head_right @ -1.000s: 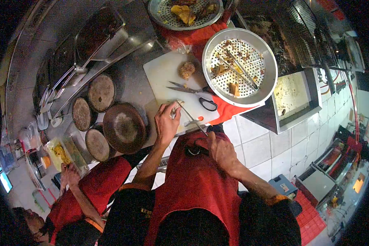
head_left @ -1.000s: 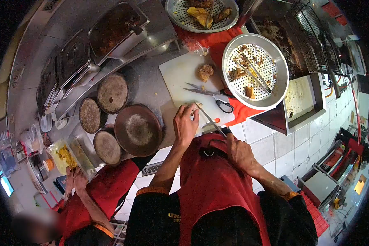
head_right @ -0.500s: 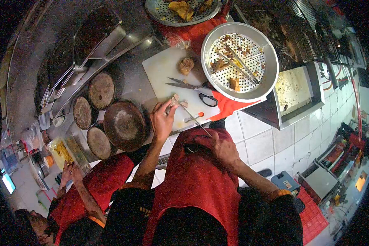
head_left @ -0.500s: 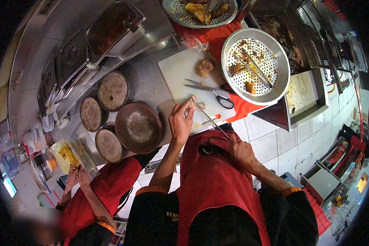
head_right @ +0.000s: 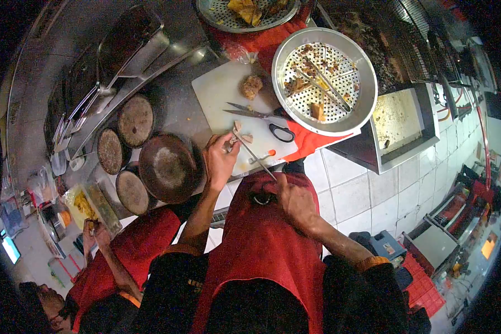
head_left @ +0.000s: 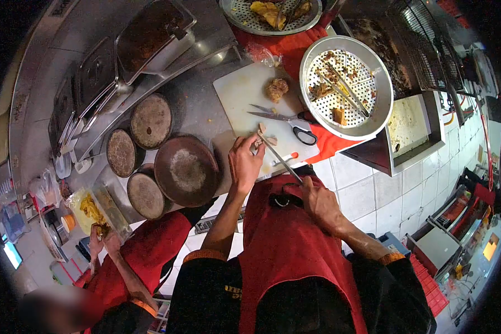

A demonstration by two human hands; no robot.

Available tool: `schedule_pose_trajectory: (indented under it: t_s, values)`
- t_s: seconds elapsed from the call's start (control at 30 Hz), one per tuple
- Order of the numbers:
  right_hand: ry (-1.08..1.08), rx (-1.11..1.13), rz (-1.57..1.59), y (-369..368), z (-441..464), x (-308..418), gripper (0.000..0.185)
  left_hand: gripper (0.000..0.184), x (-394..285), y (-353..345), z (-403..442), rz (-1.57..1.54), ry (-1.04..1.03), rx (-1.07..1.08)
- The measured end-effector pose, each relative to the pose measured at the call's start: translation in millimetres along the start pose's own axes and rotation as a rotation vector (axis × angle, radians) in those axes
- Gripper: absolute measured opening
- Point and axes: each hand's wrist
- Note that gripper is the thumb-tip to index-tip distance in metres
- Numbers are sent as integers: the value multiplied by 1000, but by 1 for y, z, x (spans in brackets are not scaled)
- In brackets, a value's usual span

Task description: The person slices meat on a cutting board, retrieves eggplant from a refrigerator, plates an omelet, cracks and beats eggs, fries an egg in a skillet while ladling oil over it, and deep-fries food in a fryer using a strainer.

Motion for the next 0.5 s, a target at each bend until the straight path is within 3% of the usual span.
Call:
schedule_pose_trajectory:
  t_s: [0.27, 0.47, 0.5]
  values:
    - [28, -30, -139, -28, 2, -8, 23, 25, 2, -1, 6, -25, 66, -9]
    - [16, -40, -173, -25, 7, 4, 21, 23, 4, -4, 8, -70, 229, 17]
    - [53, -66, -216, -31, 6, 0, 28, 23, 6, -5, 8, -77, 219, 8]
Point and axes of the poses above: each hand's wrist, its own z-axis towards the middle knuckle, its own y-axis out of the back of the hand, x = y × z, and after that the axes turned 9 degrees about -x, right-handed
